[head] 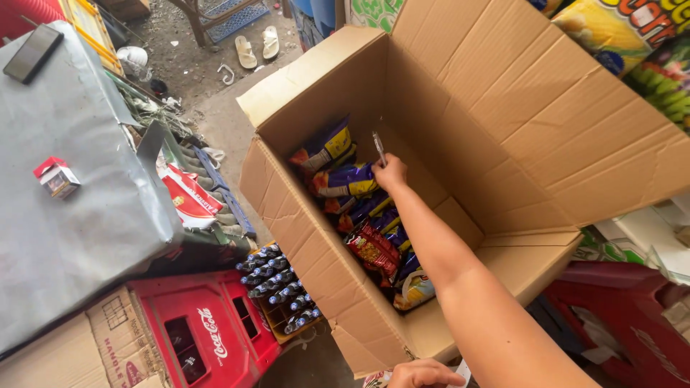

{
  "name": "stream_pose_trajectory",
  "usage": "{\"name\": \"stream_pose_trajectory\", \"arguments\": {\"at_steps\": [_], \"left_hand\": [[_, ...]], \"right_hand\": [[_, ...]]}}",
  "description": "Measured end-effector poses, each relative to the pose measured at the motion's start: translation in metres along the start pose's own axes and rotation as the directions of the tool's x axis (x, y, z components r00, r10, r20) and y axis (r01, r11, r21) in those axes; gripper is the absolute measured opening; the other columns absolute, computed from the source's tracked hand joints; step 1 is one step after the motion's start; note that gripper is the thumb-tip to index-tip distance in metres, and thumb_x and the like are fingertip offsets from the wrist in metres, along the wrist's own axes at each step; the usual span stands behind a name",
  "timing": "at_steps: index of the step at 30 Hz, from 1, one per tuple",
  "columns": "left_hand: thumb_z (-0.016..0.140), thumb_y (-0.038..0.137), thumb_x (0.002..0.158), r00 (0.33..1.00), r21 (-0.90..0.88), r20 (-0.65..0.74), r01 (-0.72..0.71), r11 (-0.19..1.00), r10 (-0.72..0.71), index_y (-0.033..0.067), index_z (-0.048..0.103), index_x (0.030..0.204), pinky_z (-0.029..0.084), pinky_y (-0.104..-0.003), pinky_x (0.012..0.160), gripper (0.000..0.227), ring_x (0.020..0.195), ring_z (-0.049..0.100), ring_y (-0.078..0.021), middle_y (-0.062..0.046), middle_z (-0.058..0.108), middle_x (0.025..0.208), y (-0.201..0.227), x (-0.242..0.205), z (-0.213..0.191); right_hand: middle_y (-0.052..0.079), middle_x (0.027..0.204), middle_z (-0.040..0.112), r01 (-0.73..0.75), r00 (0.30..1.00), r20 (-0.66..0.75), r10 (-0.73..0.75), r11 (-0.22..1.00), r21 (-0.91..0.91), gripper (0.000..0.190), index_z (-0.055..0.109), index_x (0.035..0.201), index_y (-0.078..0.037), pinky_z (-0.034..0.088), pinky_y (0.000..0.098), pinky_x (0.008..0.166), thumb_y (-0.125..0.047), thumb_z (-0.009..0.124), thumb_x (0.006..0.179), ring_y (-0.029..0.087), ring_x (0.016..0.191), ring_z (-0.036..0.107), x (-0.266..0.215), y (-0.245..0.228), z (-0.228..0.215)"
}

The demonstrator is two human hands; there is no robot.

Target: The person takes snack bags out of a cardboard box, measures each bag with a white paper measuring strip, marks the strip with a pen, and places the measured bags on the store shelf. They repeat this for multiple bags, occasionally reaching into the box to retrieve the next one.

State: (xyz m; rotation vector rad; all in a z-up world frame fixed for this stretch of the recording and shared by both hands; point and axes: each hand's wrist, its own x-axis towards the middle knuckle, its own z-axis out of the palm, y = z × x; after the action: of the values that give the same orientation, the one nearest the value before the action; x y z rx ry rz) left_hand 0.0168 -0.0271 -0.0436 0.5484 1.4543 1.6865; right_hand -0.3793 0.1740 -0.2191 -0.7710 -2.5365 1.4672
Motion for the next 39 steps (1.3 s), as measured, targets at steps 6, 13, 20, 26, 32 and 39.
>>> {"name": "stream_pose_trajectory", "arguments": {"at_steps": [6,13,20,26,32,39], "left_hand": [[0.076,0.009,0.096,0.989,0.034,0.105,-0.104,0.994,0.100,0.0010,0.077,0.118,0.049,-0.022,0.080,0.023,0.096,0.066,-0.0099,-0.007,0.072,0.110,-0.002,0.020,0.004],[0.077,-0.005,0.082,0.983,-0.119,0.090,0.171,0.978,-0.160,-0.0008,0.078,0.109,0.053,-0.019,0.074,0.027,0.089,0.070,-0.0065,-0.003,0.074,0.108,0.059,0.043,0.039],[0.077,-0.011,0.082,0.959,-0.052,0.278,0.064,0.997,-0.047,-0.0028,0.077,0.111,0.053,-0.020,0.074,0.030,0.089,0.066,-0.0070,-0.004,0.071,0.105,0.109,0.097,0.091],[0.077,-0.009,0.084,0.946,0.019,0.318,-0.076,0.997,0.066,-0.0010,0.076,0.115,0.050,-0.021,0.073,0.032,0.088,0.062,-0.0064,-0.003,0.067,0.105,0.111,0.160,0.158],[0.077,-0.004,0.088,0.952,-0.014,0.298,-0.073,0.997,0.074,0.0016,0.068,0.128,0.056,-0.023,0.078,0.042,0.090,0.067,-0.0075,-0.004,0.070,0.106,0.099,0.229,0.224],[0.075,-0.004,0.089,0.948,-0.169,0.265,-0.135,0.976,0.177,-0.0028,0.050,0.147,0.059,-0.028,0.089,0.063,0.098,0.070,-0.0125,-0.009,0.069,0.111,0.095,0.264,0.273]], "right_hand": [[0.015,0.082,0.069,0.407,0.905,-0.125,-0.407,0.913,-0.029,0.012,0.067,0.089,-0.007,0.054,0.0402,0.072,-0.009,0.076,0.081,0.032,0.077,0.069,-0.072,-0.054,-0.105],[0.014,0.089,0.066,0.689,0.687,-0.200,-0.699,0.714,-0.128,0.017,0.064,0.092,-0.005,0.054,0.0337,0.065,0.000,0.072,0.078,0.028,0.073,0.067,-0.218,-0.106,-0.350],[0.005,0.099,0.066,0.447,0.789,-0.556,-0.263,0.867,0.223,0.010,0.064,0.091,-0.003,0.048,0.0222,0.070,0.007,0.063,0.090,0.008,0.080,0.058,-0.344,-0.037,-0.550],[0.008,0.097,0.068,0.382,0.860,-0.507,-0.054,0.727,0.571,0.017,0.065,0.083,-0.003,0.041,0.0207,0.062,0.011,0.055,0.083,0.007,0.072,0.054,-0.366,0.059,-0.640],[0.004,0.095,0.073,0.051,0.817,-0.545,0.189,0.917,0.395,0.021,0.072,0.095,-0.010,0.037,0.0232,0.054,0.003,0.058,0.086,0.007,0.063,0.048,-0.358,0.125,-0.684],[0.006,0.093,0.072,0.158,0.764,-0.623,-0.170,0.985,-0.074,0.009,0.076,0.099,-0.004,0.052,0.0284,0.073,-0.006,0.077,0.090,0.010,0.082,0.064,-0.408,0.059,-0.643]]}}
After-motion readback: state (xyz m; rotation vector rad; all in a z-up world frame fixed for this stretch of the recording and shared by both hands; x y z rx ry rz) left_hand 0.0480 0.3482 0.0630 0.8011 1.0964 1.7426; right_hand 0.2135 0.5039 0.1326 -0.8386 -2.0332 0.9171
